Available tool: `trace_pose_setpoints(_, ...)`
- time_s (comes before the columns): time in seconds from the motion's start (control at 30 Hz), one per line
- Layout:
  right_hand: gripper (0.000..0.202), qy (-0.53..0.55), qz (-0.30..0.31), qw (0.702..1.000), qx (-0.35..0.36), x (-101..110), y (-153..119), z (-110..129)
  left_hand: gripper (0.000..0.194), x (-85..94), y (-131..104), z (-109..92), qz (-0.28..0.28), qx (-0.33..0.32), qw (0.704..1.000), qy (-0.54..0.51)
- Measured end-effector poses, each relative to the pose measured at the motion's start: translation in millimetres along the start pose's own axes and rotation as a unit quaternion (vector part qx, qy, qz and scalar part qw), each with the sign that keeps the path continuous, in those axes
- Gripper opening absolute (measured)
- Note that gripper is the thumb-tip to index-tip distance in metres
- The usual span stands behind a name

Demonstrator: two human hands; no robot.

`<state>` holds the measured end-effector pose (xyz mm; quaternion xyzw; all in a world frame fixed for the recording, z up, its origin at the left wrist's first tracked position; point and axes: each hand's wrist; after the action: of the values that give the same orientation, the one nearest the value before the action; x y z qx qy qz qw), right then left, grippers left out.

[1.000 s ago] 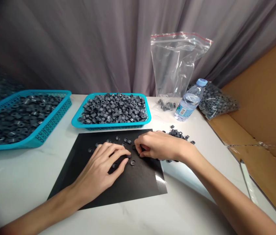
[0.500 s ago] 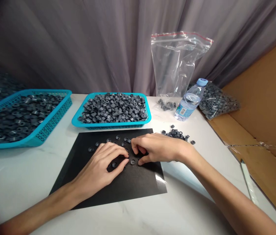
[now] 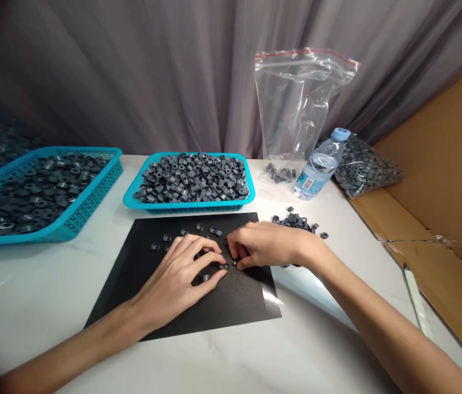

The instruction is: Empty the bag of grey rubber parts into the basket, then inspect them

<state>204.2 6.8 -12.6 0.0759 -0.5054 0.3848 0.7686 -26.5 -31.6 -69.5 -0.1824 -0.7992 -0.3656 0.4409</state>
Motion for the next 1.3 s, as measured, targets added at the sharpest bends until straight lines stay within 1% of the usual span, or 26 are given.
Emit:
trace_pose_setpoints(0.17,0.014,-0.002,-0.018,1.0,-0.002,2,0,4,0.006,2.5,-1,-2,-0.003,-0.004,1.0,-0.013)
trace_pose_setpoints(0.33,0.016,0.044,-0.03,0.999,0.004,11,-10,0,0.021,12.8,-9,0,0.002,0.002,1.0,-0.007)
trace_pose_setpoints(0.47,0.015,0.02,-0.057,0.998,-0.008,14,-13,-6,0.01,18.3,-18,4,-0.004,-0.008,1.0,0.013)
trace_pose_setpoints(0.6,0.014,-0.018,-0.09,0.996,-0.018,12,-9,-10,0.009,16.0,-18,6,-0.009,0.001,1.0,0.005)
trace_pose_setpoints(0.73,0.015,-0.007,-0.083,0.996,-0.02,10,-7,-12,0.005,14.0,-17,3,-0.02,0.022,1.0,0.007)
trace_pose_setpoints(0.83,0.014,-0.005,-0.081,0.997,-0.013,11,-10,-11,0.008,18.9,-16,4,-0.029,0.034,0.999,0.005)
trace_pose_setpoints(0.93,0.022,0.002,-0.073,0.997,-0.011,12,-14,-8,0.015,31.2,-10,15,-0.049,0.06,0.997,-0.005)
trace_pose_setpoints(1.03,0.038,0.014,-0.065,0.998,-0.013,11,-18,-5,0.021,46.1,-4,33,-0.102,0.083,0.991,-0.012)
trace_pose_setpoints(1.1,0.049,0.023,-0.063,0.998,-0.015,7,-18,-3,0.02,53.2,-4,46,-0.122,0.095,0.988,-0.009)
trace_pose_setpoints(1.17,0.06,0.04,-0.055,0.998,-0.016,1,-16,-1,0.019,55.8,-10,56,-0.111,0.112,0.987,-0.003)
trace_pose_setpoints(1.2,0.064,0.052,-0.051,0.997,-0.018,-3,-15,1,0.022,55.3,-15,60,-0.098,0.122,0.988,-0.001)
trace_pose_setpoints(1.23,0.068,0.063,-0.046,0.997,-0.023,-6,-14,3,0.03,54.0,-21,63,-0.081,0.131,0.988,0.0)
trace_pose_setpoints(1.3,0.074,0.084,-0.036,0.995,-0.04,-13,-13,6,0.061,50.0,-33,66,-0.047,0.142,0.989,0.0)
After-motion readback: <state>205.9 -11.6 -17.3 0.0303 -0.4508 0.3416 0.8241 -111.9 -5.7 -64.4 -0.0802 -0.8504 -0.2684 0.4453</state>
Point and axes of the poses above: each hand's wrist, its own y-axis towards the middle knuckle, its own x-axis out of the back of the hand, z = x × y, and after that the axes turned 5 degrees about -z, right-handed
